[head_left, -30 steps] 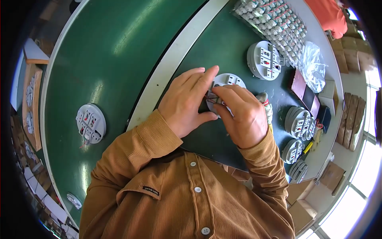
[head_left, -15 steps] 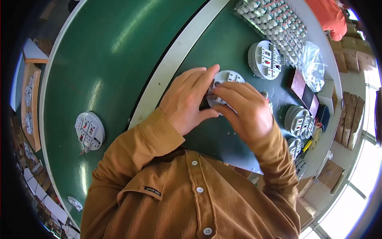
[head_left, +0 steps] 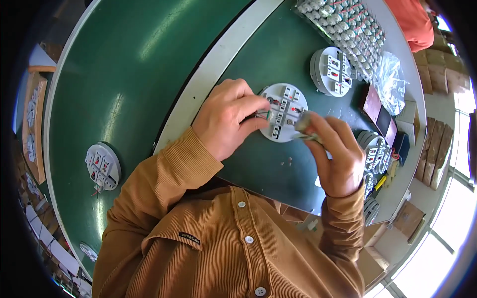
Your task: The person assembles small electronic components, including PCB components, LED lights, and plastic housings, onto circular bases by hand at a factory workstation.
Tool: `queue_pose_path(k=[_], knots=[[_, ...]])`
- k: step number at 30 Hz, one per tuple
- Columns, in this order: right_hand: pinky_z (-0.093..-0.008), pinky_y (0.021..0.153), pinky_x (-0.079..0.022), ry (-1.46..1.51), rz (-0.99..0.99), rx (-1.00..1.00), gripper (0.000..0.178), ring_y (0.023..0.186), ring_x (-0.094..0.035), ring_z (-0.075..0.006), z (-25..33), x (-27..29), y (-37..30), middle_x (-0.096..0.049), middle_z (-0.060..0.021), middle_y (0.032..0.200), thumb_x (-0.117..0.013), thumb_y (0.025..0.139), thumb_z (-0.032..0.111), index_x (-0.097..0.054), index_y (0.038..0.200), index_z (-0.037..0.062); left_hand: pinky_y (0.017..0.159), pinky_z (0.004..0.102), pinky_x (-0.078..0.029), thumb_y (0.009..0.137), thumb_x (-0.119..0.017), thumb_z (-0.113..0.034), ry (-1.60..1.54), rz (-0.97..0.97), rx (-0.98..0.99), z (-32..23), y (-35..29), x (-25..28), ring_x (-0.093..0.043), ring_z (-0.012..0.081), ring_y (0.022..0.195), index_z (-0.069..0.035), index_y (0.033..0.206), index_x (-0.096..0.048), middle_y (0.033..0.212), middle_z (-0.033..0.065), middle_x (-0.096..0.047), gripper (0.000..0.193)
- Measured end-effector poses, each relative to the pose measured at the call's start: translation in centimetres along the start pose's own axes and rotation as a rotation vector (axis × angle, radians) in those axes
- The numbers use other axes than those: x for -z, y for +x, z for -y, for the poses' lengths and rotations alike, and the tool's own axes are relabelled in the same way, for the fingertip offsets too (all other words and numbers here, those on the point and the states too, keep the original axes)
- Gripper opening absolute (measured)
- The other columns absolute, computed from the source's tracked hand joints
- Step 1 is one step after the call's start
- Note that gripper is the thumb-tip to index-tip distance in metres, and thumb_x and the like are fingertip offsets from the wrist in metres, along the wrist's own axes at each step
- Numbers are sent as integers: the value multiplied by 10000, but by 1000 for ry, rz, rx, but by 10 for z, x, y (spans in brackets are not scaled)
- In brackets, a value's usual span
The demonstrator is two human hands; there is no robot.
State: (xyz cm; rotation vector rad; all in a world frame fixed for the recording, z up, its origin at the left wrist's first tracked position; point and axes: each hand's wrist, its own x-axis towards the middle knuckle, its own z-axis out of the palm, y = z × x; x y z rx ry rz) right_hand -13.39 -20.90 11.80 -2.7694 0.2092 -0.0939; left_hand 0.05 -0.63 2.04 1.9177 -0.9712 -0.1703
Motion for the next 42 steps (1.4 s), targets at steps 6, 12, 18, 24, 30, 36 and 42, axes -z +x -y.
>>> queue_pose_path(k=[6,12,18,24,30,36,42], knots=[[-332,755,-574,-609,347,315,402,867,-720,-260,55,6,54,-741,-85,1110,-794,842,73,-737,1240,75,748,309,-484,773,-854,-15,-176,-78,-55,8,8,-9,-556,192,811,-93,1317,-718,933,25,-607,567],[-341,683,-542,-675,478,444,262,775,-678,-217,69,16,83,-708,-47,1017,-759,864,105,-735,1124,115,746,324,-495,738,-870,-25,-153,-52,-39,13,6,2,-556,195,809,-96,1328,-717,906,25,-598,614],[-358,675,-529,-198,193,129,221,736,-638,-203,20,25,39,-674,-39,949,-756,851,113,-706,1065,122,927,366,-534,671,-913,-56,-85,21,3,14,0,-16,-637,238,1023,-113,1392,-673,1157,58,-673,761],[-357,688,-529,-605,198,307,273,739,-629,-222,20,12,33,-682,-42,945,-798,811,129,-701,1067,119,1125,420,-482,627,-952,-104,95,-16,-171,8,5,-15,-613,298,1279,-113,1462,-606,1454,102,-617,904],[-371,709,-527,-799,402,464,235,741,-624,-237,46,12,57,-687,-35,931,-815,782,159,-718,994,132,1171,439,-453,620,-970,-142,103,26,-202,14,4,-19,-586,322,1346,-104,1465,-589,1520,119,-586,927],[-398,767,-542,-715,576,302,188,811,-670,-272,49,4,72,-734,-49,960,-796,820,195,-760,989,120,1184,421,-434,660,-990,-193,118,3,-253,20,7,-29,-583,306,1336,-106,1338,-588,1453,117,-589,793],[-394,850,-561,-523,745,-61,296,916,-724,-314,51,11,95,-785,-103,1073,-793,875,239,-779,1122,75,1183,421,-436,658,-990,-192,91,-17,-209,21,-2,-21,-588,298,1328,-99,1329,-600,1443,119,-594,782]])
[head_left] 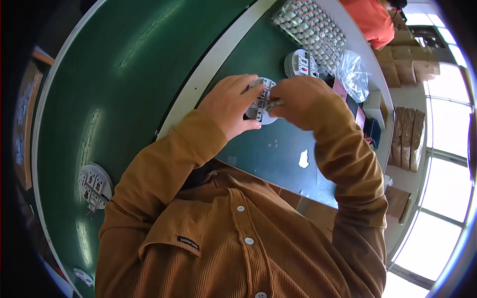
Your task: The person assembles small electronic components, including PCB components, LED lights, and plastic housings, onto circular bases by hand at a factory workstation.
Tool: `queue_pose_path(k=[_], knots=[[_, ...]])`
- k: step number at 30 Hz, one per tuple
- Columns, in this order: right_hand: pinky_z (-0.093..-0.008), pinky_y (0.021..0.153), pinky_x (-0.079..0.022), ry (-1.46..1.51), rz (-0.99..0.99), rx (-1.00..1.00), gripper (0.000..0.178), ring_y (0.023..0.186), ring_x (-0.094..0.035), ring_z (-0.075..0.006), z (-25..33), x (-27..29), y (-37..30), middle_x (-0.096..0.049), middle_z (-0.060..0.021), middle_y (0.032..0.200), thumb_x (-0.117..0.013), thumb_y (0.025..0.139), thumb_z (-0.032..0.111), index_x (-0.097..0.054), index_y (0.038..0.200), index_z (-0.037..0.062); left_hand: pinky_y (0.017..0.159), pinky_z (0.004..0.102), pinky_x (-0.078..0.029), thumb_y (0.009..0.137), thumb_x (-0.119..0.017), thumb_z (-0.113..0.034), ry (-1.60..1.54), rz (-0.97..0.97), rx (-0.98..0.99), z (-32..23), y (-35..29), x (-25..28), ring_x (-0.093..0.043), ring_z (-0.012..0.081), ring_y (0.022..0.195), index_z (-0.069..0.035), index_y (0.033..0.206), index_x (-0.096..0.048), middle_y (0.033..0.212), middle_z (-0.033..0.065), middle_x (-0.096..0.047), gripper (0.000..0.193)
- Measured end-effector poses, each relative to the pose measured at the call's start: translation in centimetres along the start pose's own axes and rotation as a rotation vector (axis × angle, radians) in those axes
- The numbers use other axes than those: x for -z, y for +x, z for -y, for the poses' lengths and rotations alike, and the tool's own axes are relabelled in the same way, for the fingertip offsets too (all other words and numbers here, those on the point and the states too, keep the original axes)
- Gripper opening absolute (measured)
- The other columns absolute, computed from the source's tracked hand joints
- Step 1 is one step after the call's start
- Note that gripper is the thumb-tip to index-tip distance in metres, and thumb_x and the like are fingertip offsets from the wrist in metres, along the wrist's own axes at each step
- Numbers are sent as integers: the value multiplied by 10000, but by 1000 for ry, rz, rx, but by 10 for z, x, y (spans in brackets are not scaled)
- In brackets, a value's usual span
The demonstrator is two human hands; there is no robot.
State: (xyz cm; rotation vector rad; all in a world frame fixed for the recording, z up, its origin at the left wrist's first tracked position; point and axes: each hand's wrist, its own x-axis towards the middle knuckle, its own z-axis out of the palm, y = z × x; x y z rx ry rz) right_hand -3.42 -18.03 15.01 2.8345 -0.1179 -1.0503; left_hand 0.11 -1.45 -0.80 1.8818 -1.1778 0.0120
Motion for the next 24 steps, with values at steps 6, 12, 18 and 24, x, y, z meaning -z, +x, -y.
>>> queue_pose_path(k=[6,12,18,24], knots=[[-406,860,-573,464,-427,-154,346,936,-731,-356,-43,-86,-47,-789,-107,1062,-773,910,301,-764,1202,115,1171,442,-450,628,-979,-167,-3,52,22,-5,9,-3,-579,326,1354,-92,1418,-629,1476,107,-616,867],[-402,920,-569,763,-947,-260,470,1012,-723,-350,-28,-152,-45,-740,-163,1271,-718,990,319,-677,1374,53,1196,449,-433,640,-990,-217,-7,19,-74,-2,13,9,-555,327,1402,-72,1410,-649,1497,129,-608,854],[-456,974,-596,2357,-534,414,732,1216,-684,-375,-3,-148,10,-626,-233,1462,-382,1131,565,-466,1583,-6,1190,483,-436,687,-987,-268,-88,1,-190,-20,25,13,-533,362,1416,-65,1386,-672,1492,154,-609,793],[-496,1019,-599,2828,-32,982,790,1298,-660,-387,-4,-151,57,-609,-227,1489,-438,1083,617,-425,1613,31,1177,496,-438,746,-960,-257,113,-77,-40,-42,28,24,-508,380,1434,-74,1279,-739,1511,154,-607,605]])
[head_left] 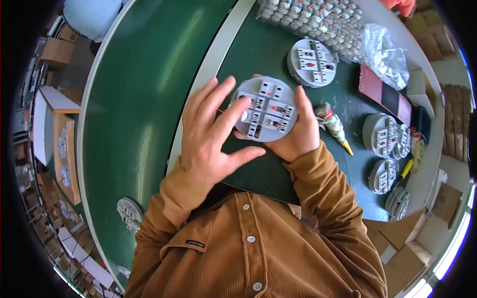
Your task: The person assembles small electronic components, including PCB components, LED lights, and plastic housings, onto circular bases by hand at a factory workstation.
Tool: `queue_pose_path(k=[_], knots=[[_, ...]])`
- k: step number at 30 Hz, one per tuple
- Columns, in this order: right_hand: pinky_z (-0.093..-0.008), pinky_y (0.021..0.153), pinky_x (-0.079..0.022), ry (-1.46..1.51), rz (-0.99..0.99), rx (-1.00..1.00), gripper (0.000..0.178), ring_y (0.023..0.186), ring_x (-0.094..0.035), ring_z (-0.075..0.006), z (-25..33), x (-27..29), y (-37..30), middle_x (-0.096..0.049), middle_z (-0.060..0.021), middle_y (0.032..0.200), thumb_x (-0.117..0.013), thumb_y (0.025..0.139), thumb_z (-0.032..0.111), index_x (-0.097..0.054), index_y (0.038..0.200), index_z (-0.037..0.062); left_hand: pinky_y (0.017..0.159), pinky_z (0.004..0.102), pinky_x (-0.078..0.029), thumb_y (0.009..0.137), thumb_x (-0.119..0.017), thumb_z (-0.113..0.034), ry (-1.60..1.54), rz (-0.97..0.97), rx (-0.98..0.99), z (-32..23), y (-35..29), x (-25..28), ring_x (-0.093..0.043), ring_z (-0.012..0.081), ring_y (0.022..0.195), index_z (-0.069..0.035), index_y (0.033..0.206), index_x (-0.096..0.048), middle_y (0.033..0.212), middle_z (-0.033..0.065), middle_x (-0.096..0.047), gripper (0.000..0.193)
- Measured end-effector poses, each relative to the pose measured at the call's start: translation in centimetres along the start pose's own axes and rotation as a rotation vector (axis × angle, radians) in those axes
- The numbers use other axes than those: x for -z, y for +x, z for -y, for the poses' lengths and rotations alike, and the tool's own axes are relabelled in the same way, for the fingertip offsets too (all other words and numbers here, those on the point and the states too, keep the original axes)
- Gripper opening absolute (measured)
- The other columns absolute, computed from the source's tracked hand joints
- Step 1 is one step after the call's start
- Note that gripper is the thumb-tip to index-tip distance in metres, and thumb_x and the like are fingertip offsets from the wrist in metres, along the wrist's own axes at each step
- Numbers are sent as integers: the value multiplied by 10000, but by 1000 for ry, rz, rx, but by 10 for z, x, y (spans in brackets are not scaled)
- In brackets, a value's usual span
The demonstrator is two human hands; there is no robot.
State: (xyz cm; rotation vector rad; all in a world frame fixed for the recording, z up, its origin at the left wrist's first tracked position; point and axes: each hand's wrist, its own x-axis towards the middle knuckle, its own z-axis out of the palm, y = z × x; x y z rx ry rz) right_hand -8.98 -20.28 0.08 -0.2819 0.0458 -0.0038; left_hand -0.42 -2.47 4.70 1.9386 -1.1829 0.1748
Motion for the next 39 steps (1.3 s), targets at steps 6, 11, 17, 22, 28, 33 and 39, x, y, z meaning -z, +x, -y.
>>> queue_pose_path(k=[6,11,17,22,28,33,39], knots=[[-506,1042,-583,-41,-90,32,762,1290,-661,-393,-9,4,3,-609,-224,1491,-488,1060,560,-416,1620,48,1188,496,-412,795,-927,-241,14,-88,59,-7,-20,-32,-496,386,1445,-100,1153,-791,1530,157,-606,408],[-523,1070,-562,-18,-107,78,722,1290,-659,-389,-10,5,3,-609,-224,1492,-486,1056,511,-435,1609,50,1193,506,-391,821,-907,-242,120,-152,-10,-1,-10,-44,-494,373,1448,-133,1062,-813,1549,154,-595,281],[-515,1078,-550,60,-136,45,687,1283,-661,-381,-11,9,3,-620,-219,1479,-457,1081,503,-464,1590,41,1199,511,-377,833,-894,-295,213,-1,-185,3,4,-25,-496,369,1448,-146,1045,-818,1431,115,-691,270],[-508,1055,-560,111,-128,-63,671,1274,-668,-365,-3,13,1,-637,-205,1459,-421,1114,515,-490,1561,20,1161,503,-402,864,-867,-340,253,72,-173,-16,20,-6,-604,306,1316,-126,990,-823,1264,85,-762,252],[-509,1049,-568,-32,-68,-226,659,1263,-675,-343,-7,12,9,-648,-203,1440,-417,1148,515,-494,1541,-9,842,399,-525,945,-808,-388,200,78,140,-8,37,16,-671,234,827,-44,923,-811,877,80,-766,344],[-479,1058,-572,-175,-125,-138,597,1240,-677,-310,-8,9,3,-650,-211,1415,-458,1164,432,-493,1536,-34,576,327,-440,1011,-750,-375,-45,64,605,6,46,14,-495,171,558,-4,819,-732,651,44,-615,418],[-455,1079,-566,-206,-118,-135,541,1238,-670,-294,-5,13,-3,-642,-214,1404,-531,1157,309,-464,1559,-47,510,300,-354,1051,-710,-336,-89,146,652,36,39,9,-367,127,530,6,692,-619,562,5,-473,503]])
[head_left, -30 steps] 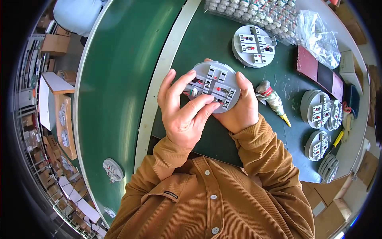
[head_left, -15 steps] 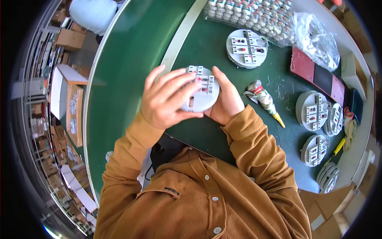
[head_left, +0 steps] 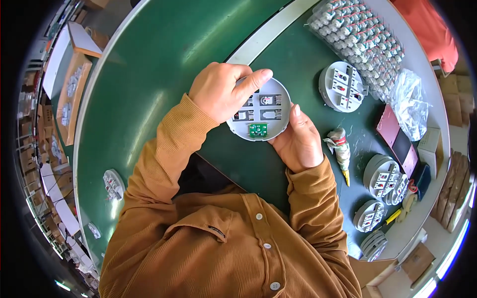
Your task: The person assembles small electronic components, including PCB components, LED lights, and plastic housings, onto circular bases by hand at a factory workstation.
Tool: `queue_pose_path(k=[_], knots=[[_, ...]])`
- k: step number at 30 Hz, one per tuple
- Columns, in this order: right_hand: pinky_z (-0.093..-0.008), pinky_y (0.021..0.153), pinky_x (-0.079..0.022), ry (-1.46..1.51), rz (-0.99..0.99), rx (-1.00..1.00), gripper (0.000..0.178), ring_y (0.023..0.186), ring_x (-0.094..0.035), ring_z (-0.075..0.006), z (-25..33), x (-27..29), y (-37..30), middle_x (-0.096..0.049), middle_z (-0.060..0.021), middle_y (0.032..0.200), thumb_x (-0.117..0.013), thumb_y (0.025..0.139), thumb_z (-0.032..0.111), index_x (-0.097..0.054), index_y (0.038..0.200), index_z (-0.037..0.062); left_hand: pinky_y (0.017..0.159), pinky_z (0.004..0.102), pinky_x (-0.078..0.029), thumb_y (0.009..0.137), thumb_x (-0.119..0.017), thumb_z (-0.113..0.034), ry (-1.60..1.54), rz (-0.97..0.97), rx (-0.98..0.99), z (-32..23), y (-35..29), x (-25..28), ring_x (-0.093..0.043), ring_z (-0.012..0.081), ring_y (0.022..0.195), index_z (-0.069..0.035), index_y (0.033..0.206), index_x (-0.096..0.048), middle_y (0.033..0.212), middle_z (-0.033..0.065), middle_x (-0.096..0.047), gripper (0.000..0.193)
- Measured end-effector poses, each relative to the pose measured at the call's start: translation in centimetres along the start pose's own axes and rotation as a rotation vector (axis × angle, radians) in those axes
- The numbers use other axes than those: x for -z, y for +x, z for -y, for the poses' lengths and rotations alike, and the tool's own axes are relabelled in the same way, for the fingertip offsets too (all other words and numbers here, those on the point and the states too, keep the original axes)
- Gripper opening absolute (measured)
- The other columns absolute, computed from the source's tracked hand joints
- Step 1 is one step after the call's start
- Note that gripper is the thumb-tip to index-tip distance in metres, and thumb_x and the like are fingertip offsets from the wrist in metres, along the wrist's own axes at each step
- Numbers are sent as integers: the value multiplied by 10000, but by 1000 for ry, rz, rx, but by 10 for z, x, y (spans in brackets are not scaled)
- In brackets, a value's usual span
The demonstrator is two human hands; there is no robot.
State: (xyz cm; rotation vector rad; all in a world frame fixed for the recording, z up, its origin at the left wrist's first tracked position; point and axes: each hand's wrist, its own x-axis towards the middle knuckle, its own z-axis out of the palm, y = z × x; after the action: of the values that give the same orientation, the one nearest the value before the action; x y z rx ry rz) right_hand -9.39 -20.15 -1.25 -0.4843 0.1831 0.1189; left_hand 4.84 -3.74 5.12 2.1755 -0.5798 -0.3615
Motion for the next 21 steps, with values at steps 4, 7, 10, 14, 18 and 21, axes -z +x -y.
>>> queue_pose_path(k=[4,7,10,14,18,21], knots=[[-504,1107,-547,-77,-49,24,552,1281,-654,-338,1,-4,2,-613,-239,1442,-535,1149,271,-418,1585,-46,514,300,-356,1054,-702,-352,-35,17,-37,11,5,-2,-369,124,530,-2,668,-594,558,1,-461,532],[-549,1129,-531,-154,-86,44,563,1318,-642,-379,5,-8,1,-586,-263,1477,-524,1146,252,-381,1603,-45,514,297,-356,1055,-699,-364,-87,2,-72,12,6,-3,-372,123,529,-6,659,-586,557,1,-459,546],[-557,1133,-526,-156,-71,12,573,1334,-633,-379,4,-2,1,-569,-260,1498,-521,1145,241,-355,1622,-31,509,298,-351,1055,-696,-368,-127,-19,-42,16,3,-4,-367,123,524,-13,642,-568,552,-1,-450,560],[-562,1136,-523,-148,-56,-1,575,1345,-627,-379,3,-2,0,-565,-250,1505,-520,1145,238,-348,1631,-17,505,299,-349,1055,-693,-370,-133,-43,-30,19,3,-5,-364,123,519,-18,630,-554,549,-2,-446,569],[-566,1139,-520,-127,-44,11,570,1349,-624,-378,2,-2,0,-568,-239,1503,-518,1145,239,-352,1632,-6,502,302,-350,1056,-689,-374,-114,-48,-37,20,3,-6,-361,125,514,-21,623,-544,547,0,-443,577],[-569,1141,-517,-112,-40,10,562,1345,-628,-375,2,-3,0,-574,-229,1500,-513,1146,238,-357,1631,-1,499,307,-352,1058,-680,-388,-105,-38,-35,19,3,-6,-359,129,511,-20,622,-539,545,7,-437,588]])
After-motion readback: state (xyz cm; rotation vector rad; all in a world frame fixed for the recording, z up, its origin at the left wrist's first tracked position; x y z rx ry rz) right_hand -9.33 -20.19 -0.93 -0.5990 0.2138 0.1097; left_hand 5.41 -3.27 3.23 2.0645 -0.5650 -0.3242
